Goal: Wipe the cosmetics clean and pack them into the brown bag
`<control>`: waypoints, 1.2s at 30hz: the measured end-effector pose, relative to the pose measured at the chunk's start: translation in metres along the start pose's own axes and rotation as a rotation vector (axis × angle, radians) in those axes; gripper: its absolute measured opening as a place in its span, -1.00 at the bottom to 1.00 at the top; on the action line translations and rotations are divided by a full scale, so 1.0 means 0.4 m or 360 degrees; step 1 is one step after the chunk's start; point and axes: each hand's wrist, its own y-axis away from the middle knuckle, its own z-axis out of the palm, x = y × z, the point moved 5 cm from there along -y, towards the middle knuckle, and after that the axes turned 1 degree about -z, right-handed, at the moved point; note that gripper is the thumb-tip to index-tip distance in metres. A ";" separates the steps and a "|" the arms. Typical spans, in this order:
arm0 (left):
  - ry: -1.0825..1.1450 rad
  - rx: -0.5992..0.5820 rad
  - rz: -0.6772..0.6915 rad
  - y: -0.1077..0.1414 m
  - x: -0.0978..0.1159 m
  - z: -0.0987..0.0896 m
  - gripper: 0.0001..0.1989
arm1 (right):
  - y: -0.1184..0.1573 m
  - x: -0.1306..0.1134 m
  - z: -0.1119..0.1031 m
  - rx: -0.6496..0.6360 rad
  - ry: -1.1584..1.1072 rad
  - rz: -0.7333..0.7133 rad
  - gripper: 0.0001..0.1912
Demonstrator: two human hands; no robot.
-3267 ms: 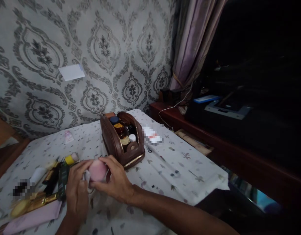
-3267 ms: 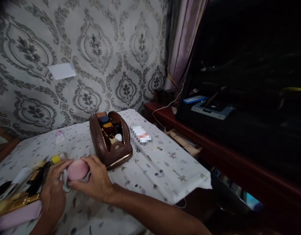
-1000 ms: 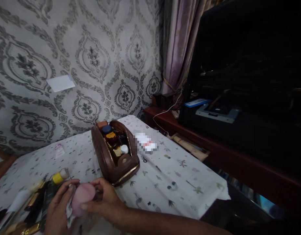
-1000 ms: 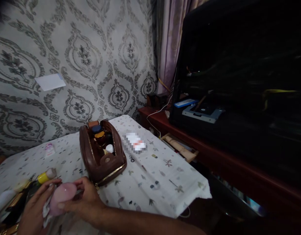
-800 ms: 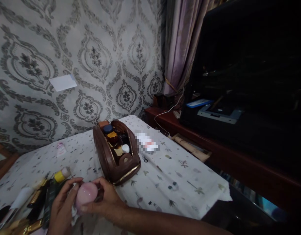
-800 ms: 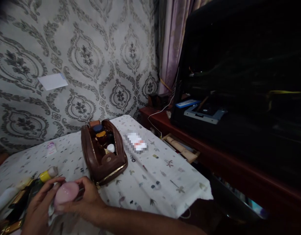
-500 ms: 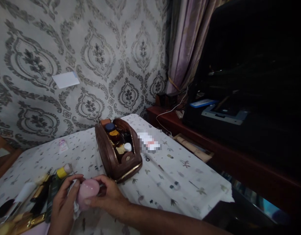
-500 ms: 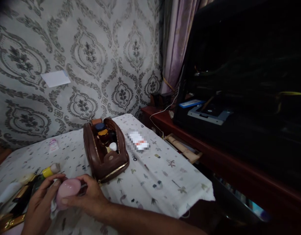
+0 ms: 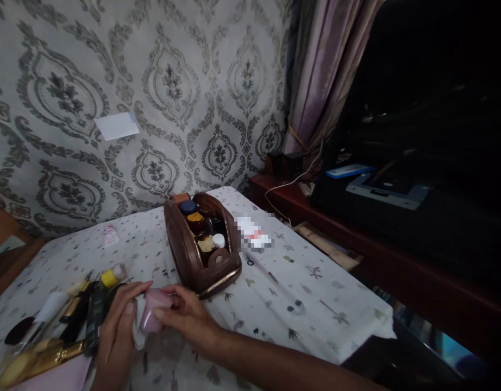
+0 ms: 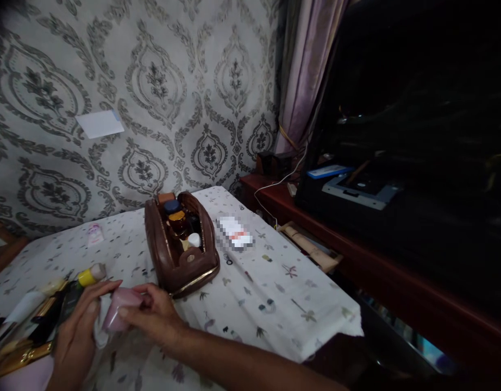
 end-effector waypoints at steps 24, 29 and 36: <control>0.0107 -0.0094 -0.0355 -0.009 0.001 -0.001 -0.57 | 0.008 -0.014 0.015 -0.0068 -0.0189 0.0168 -0.20; 0.0064 -0.0175 -0.0254 0.003 -0.010 0.010 -0.57 | 0.019 -0.028 0.028 -0.0036 -0.0449 0.0267 -0.38; -0.0051 0.0050 -0.0004 0.009 0.042 -0.001 -0.72 | 0.024 -0.037 0.047 -0.0173 -0.0481 0.0254 -0.46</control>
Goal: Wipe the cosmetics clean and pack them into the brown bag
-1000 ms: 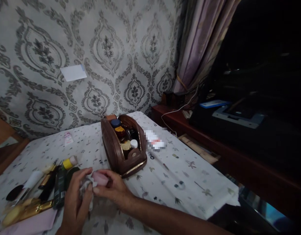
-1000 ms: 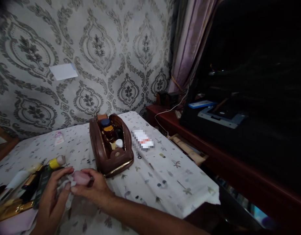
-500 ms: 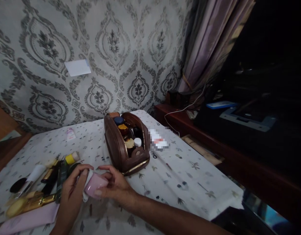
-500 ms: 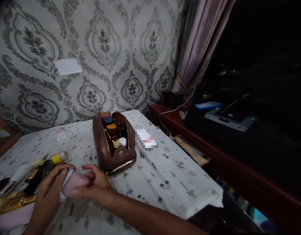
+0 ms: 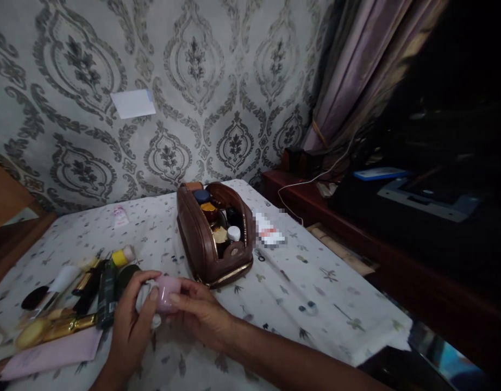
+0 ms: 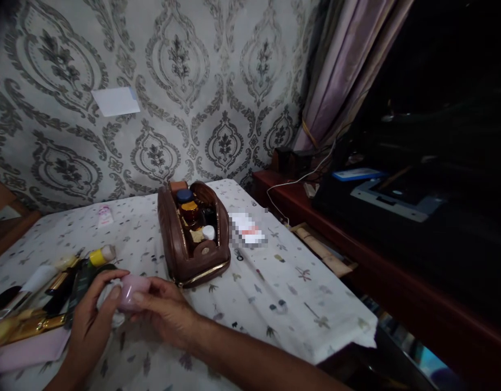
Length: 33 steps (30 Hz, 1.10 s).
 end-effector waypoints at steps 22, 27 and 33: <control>0.0497 -0.0111 -0.0809 0.007 -0.037 0.028 -0.44 | 0.003 -0.009 -0.017 -0.0023 0.0679 -0.0142 -0.19; 0.1001 -0.0120 -0.1143 0.024 -0.040 0.063 -0.41 | 0.008 -0.036 -0.009 -0.0066 0.1149 -0.0431 -0.16; 0.0892 -0.0163 -0.1169 0.052 -0.088 0.040 -0.52 | 0.041 -0.084 0.031 -0.0193 0.1782 -0.1222 -0.24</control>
